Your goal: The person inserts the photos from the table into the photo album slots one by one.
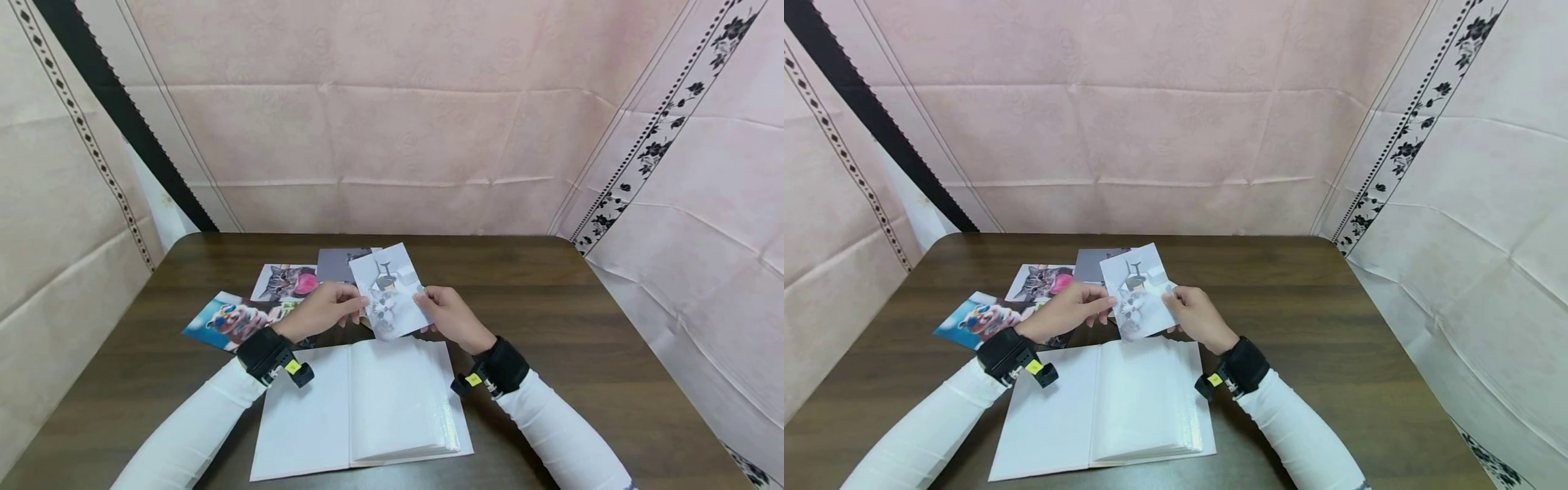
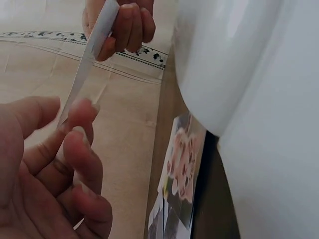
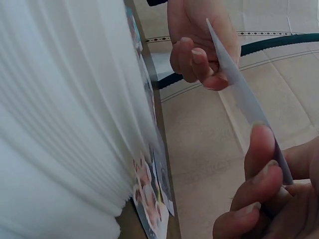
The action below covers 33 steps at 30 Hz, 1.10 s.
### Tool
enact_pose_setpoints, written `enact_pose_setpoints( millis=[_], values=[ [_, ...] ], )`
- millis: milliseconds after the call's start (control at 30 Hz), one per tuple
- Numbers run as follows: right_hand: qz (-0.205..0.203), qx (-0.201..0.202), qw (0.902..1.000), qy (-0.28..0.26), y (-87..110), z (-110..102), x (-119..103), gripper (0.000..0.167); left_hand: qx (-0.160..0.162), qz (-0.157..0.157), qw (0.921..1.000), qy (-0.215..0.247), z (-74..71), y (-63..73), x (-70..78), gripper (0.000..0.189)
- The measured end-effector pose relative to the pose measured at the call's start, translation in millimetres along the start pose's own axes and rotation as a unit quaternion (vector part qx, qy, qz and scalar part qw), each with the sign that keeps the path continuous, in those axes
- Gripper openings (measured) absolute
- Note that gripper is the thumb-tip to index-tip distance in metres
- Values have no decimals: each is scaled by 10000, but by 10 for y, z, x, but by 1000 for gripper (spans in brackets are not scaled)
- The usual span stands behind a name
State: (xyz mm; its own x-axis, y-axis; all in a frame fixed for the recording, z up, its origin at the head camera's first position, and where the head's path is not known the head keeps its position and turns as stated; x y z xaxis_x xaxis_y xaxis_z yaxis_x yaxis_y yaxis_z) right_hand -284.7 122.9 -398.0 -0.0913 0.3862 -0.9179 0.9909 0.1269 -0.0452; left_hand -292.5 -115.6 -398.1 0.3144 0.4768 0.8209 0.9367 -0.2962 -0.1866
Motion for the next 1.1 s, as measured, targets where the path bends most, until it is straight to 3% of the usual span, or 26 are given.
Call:
enact_pose_setpoints(
  millis=[367,567,700,867,1100],
  values=[
    [-56,-53,10000,-60,-119,15,-115,33,386,-376,9962,679,-27,-53,9,26],
    [-86,-85,9998,-143,-106,34,-117,33,540,-345,9950,771,-14,-51,12,23],
    [-183,-353,9992,-107,-83,83,-131,29,639,-394,9950,656,-43,-2,-60,24],
    [-577,-766,9928,720,-37,132,-122,22,750,-563,9947,424,-122,45,-229,27],
    [-1203,-1423,9669,1745,60,194,-32,29,882,-814,9920,390,-207,58,-337,27]
  ],
)
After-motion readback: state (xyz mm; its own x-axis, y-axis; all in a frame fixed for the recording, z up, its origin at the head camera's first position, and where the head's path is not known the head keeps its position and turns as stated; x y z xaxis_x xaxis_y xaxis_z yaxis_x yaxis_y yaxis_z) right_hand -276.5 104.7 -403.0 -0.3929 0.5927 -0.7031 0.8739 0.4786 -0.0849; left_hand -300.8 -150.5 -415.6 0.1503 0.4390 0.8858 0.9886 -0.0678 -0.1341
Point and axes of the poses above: each hand's wrist, its own y-axis away from the middle knuckle, its own z-axis out of the palm, x = y × z, the point moved 5 cm from there along -y, towards the middle knuckle, and after that the axes turned 14 degrees about x, right-handed, at the moved point
